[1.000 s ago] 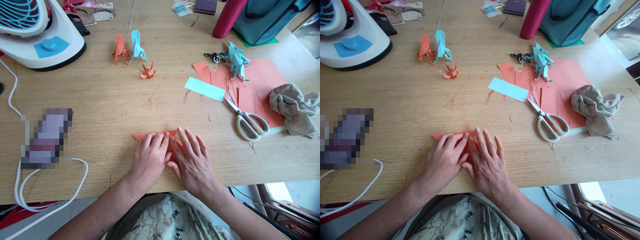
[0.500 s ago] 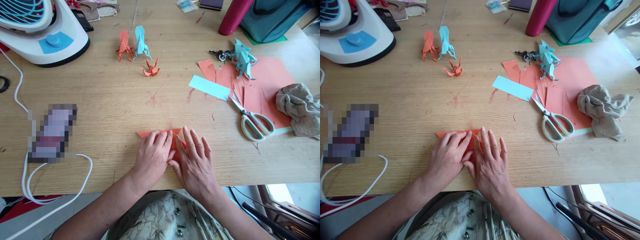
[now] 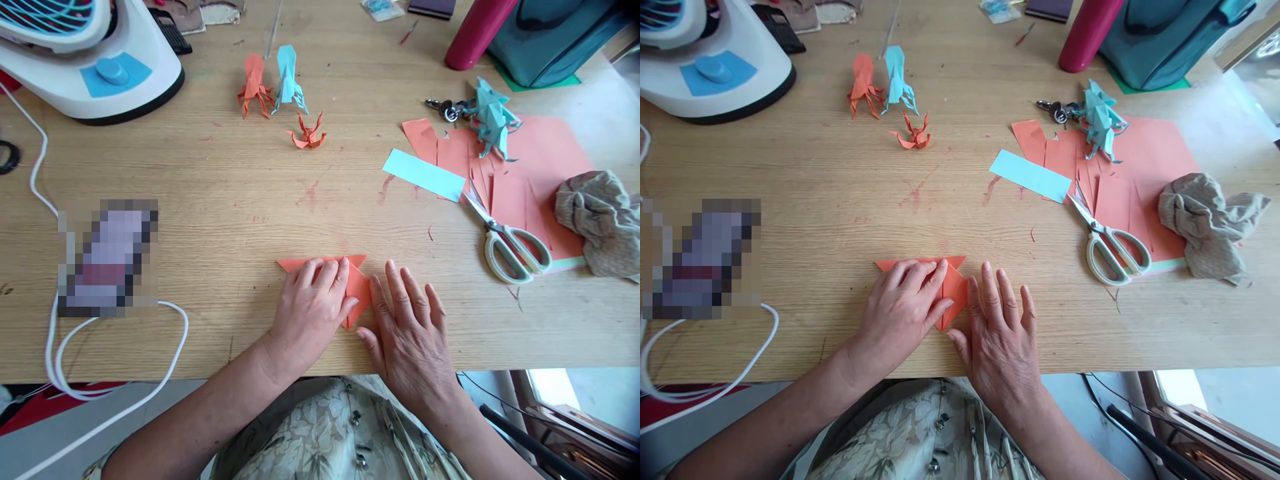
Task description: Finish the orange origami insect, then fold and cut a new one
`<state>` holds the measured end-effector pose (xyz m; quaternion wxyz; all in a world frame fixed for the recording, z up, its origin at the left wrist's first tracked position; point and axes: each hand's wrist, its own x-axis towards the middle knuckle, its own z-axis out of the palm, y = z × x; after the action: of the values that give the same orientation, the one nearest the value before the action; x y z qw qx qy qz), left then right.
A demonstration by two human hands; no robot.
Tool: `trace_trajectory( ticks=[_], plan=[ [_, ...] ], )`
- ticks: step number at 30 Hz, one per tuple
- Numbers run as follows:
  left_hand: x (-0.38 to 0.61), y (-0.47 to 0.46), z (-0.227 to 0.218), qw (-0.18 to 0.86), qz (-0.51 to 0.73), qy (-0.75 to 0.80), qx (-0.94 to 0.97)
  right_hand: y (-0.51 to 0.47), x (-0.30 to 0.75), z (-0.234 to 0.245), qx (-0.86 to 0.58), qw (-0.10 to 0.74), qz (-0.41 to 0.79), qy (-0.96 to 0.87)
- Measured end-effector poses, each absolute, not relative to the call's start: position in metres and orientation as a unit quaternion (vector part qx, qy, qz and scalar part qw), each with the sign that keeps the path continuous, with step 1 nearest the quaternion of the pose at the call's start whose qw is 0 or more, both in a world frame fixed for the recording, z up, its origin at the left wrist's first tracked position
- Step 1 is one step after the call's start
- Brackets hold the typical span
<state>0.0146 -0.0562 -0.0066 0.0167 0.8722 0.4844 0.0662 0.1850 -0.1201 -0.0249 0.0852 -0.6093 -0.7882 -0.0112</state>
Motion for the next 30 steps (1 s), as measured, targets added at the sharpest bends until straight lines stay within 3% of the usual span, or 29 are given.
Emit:
trace_trajectory(
  ticks=[16,30],
  plan=[
    [0.014,-0.056,-0.01,0.036,0.078,0.491,0.867,-0.1,0.193,-0.021,-0.527,0.083,0.035,-0.845],
    [0.013,-0.056,-0.01,0.048,0.075,0.489,0.868,-0.083,0.189,-0.026,-0.54,0.118,0.028,-0.833]
  ],
)
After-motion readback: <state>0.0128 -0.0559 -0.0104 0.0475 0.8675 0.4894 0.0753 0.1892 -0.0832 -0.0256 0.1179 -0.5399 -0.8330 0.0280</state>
